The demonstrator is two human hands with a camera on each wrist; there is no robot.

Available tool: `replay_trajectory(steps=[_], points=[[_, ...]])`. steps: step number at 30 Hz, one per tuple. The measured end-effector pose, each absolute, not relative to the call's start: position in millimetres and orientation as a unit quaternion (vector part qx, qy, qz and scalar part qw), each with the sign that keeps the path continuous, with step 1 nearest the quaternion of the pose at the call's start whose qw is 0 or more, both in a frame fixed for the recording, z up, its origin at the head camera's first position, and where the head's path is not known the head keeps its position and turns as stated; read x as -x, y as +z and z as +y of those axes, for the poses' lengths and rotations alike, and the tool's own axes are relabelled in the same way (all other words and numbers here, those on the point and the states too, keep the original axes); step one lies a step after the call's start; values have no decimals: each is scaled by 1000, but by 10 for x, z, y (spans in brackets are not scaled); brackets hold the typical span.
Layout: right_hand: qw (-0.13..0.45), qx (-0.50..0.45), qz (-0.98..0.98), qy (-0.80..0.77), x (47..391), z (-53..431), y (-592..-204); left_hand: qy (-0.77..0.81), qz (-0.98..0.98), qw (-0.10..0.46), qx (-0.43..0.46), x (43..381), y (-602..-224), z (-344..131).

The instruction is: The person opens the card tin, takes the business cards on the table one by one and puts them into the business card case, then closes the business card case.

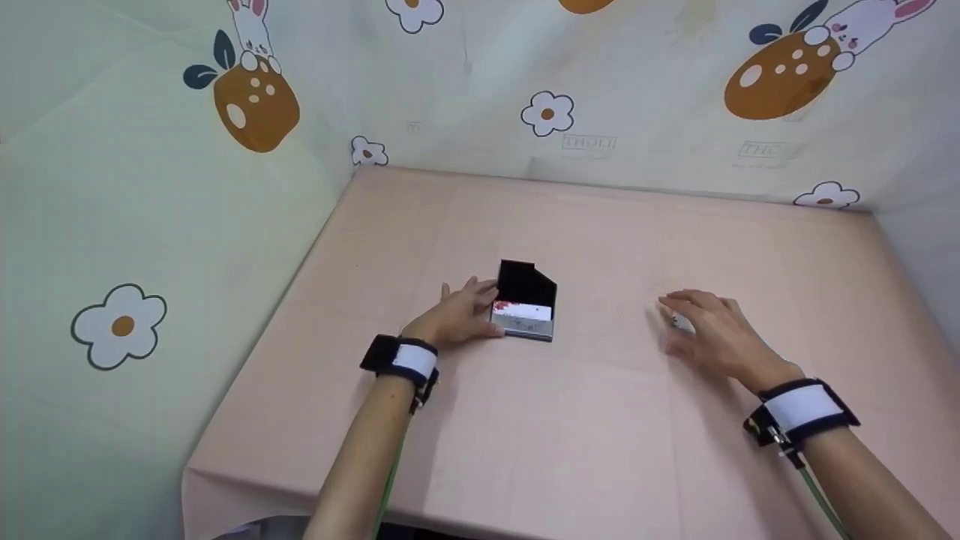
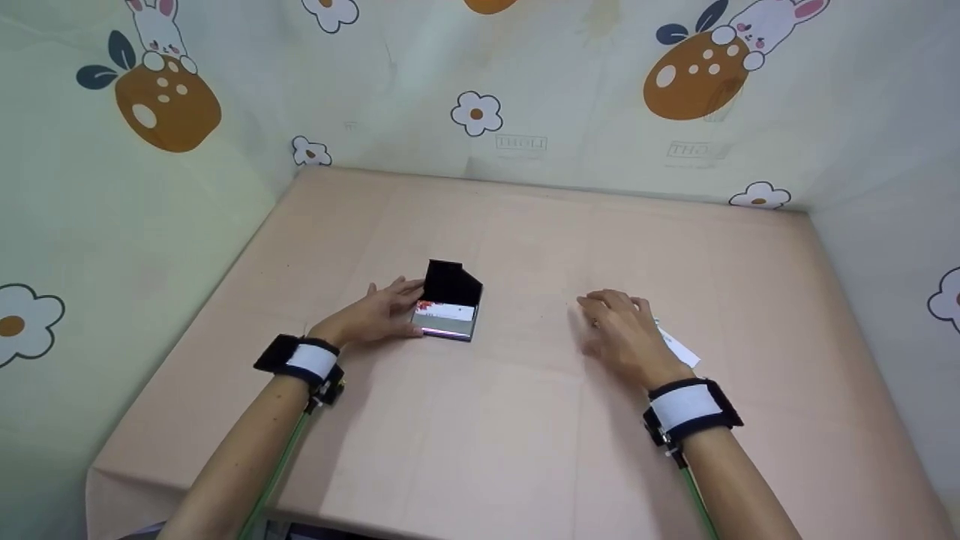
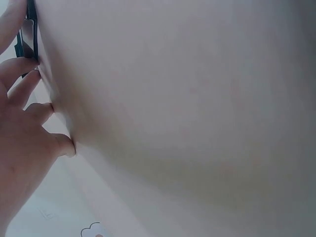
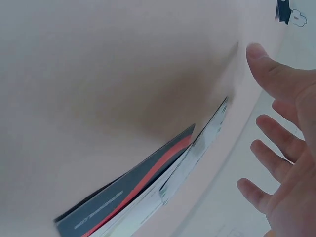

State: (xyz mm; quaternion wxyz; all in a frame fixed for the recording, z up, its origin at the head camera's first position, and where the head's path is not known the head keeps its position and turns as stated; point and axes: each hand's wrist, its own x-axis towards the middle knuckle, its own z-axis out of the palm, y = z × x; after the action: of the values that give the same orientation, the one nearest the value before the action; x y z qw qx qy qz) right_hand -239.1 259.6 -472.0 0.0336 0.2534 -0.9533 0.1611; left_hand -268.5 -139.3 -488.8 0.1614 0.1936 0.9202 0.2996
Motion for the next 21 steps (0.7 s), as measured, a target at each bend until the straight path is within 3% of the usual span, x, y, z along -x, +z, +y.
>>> replay_trajectory(steps=[21], points=[[-20,-156,-972,177,2390,2944,-4768,292,922,161,-195,2699,-4907,-1395]])
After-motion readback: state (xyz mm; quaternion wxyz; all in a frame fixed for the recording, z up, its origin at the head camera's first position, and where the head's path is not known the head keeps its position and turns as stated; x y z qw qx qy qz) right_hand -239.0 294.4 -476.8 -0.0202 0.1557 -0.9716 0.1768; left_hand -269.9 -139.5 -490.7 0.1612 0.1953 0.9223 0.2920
